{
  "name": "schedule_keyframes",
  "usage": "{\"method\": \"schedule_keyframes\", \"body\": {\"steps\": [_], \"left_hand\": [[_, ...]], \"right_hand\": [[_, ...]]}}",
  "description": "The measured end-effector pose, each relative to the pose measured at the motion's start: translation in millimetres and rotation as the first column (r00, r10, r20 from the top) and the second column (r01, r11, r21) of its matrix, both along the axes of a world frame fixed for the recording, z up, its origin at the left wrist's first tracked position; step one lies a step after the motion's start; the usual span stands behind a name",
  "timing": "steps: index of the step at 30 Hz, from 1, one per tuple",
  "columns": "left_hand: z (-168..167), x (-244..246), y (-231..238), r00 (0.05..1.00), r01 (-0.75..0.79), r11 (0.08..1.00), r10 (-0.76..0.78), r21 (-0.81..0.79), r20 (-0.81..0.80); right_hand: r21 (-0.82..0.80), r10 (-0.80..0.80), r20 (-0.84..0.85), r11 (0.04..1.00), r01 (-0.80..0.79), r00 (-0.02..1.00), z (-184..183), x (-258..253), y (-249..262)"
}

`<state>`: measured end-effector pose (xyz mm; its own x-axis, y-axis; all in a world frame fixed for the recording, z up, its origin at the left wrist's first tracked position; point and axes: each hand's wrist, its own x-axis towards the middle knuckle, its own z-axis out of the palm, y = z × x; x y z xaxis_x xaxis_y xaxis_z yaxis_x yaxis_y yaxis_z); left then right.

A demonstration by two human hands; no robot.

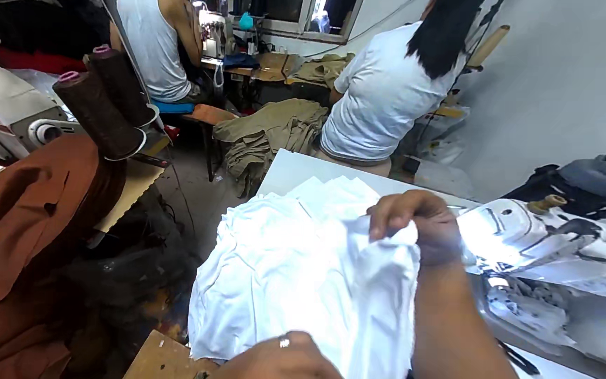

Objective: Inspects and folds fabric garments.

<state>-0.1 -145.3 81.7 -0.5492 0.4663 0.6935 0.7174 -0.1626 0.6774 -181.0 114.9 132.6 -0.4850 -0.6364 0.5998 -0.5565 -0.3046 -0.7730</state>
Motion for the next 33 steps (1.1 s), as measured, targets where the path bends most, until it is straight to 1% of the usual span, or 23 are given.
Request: {"method": "schedule_keyframes", "body": {"steps": [1, 3, 5, 7, 8, 10, 14, 18, 21, 22, 25, 27, 28, 29, 30, 31, 32, 33], "left_hand": [[0.3, -9.4, 6.4, 0.998, -0.041, 0.999, 0.041, 0.004, -0.040], [-4.7, -32.1, 16.3, 0.980, -0.182, 0.982, 0.185, 0.050, -0.076], [-11.5, -48.3, 24.9, 0.944, -0.325, 0.941, 0.328, 0.099, -0.020], [-15.6, -57.1, 31.3, 0.919, -0.394, 0.910, 0.390, 0.131, 0.054], [-17.2, -59.5, 33.7, 0.912, -0.410, 0.902, 0.403, 0.136, 0.076], [-20.2, -61.9, 38.0, 0.907, -0.420, 0.896, 0.409, 0.148, 0.101], [-21.2, -62.8, 42.5, 0.903, -0.429, 0.891, 0.418, 0.150, 0.103], [-18.2, -63.5, 42.6, 0.885, -0.462, 0.879, 0.446, 0.122, 0.135], [-18.1, -64.3, 41.9, 0.856, -0.517, 0.855, 0.514, 0.050, 0.062], [-17.9, -63.9, 42.3, 0.840, -0.542, 0.839, 0.542, 0.039, 0.028], [-15.7, -62.3, 44.2, 0.791, -0.608, 0.794, 0.608, 0.018, -0.070], [-15.7, -62.0, 46.4, 0.768, -0.634, 0.774, 0.630, 0.006, -0.113], [-16.3, -62.2, 46.9, 0.767, -0.635, 0.772, 0.632, 0.007, -0.114], [-16.6, -62.8, 46.3, 0.772, -0.631, 0.776, 0.629, 0.009, -0.097], [-16.7, -64.0, 44.5, 0.779, -0.624, 0.781, 0.624, 0.011, -0.065], [-17.1, -65.1, 41.7, 0.787, -0.617, 0.787, 0.617, 0.010, -0.021], [-17.2, -65.7, 38.2, 0.791, -0.611, 0.791, 0.611, 0.010, 0.033], [-16.9, -66.1, 34.7, 0.790, -0.610, 0.792, 0.607, 0.013, 0.092]], "right_hand": [[0.009, 0.063, 0.047, 0.998, -0.064, 0.997, -7.2, 5.2, -2.1], [0.025, 0.129, 0.147, 0.991, -0.134, 0.981, -22.8, 13.1, -8.8], [-0.018, 0.190, 0.247, 0.981, -0.192, 0.950, -37.0, 19.9, -15.9], [-0.087, 0.251, 0.331, 0.968, -0.235, 0.910, -49.0, 25.3, -20.3], [-0.101, 0.260, 0.352, 0.966, -0.240, 0.899, -53.2, 27.8, -21.7], [-0.071, 0.247, 0.325, 0.969, -0.237, 0.913, -55.0, 30.5, -24.9], [0.037, 0.128, 0.306, 0.989, -0.146, 0.943, -51.1, 34.8, -26.6], [0.081, 0.079, 0.306, 0.991, -0.108, 0.949, -48.5, 36.3, -27.5], [0.125, 0.054, 0.308, 0.987, -0.096, 0.950, -45.0, 37.8, -29.8], [0.116, 0.073, 0.323, 0.986, -0.116, 0.944, -46.8, 37.1, -29.7], [0.070, 0.152, 0.388, 0.979, -0.193, 0.909, -64.4, 29.1, -27.1], [0.085, 0.152, 0.399, 0.976, -0.202, 0.904, -72.7, 25.6, -27.7], [0.106, 0.111, 0.391, 0.981, -0.165, 0.914, -72.6, 26.4, -28.5], [0.140, 0.029, 0.367, 0.986, -0.086, 0.930, -68.6, 29.1, -28.5], [0.178, -0.101, 0.329, 0.983, 0.043, 0.939, -60.6, 34.2, -28.2], [0.196, -0.272, 0.290, 0.955, 0.221, 0.918, -49.5, 42.3, -28.8], [0.195, -0.431, 0.269, 0.900, 0.390, 0.862, -39.1, 50.6, -26.8], [0.163, -0.543, 0.231, 0.840, 0.518, 0.808, -30.7, 59.5, -21.2]]}}
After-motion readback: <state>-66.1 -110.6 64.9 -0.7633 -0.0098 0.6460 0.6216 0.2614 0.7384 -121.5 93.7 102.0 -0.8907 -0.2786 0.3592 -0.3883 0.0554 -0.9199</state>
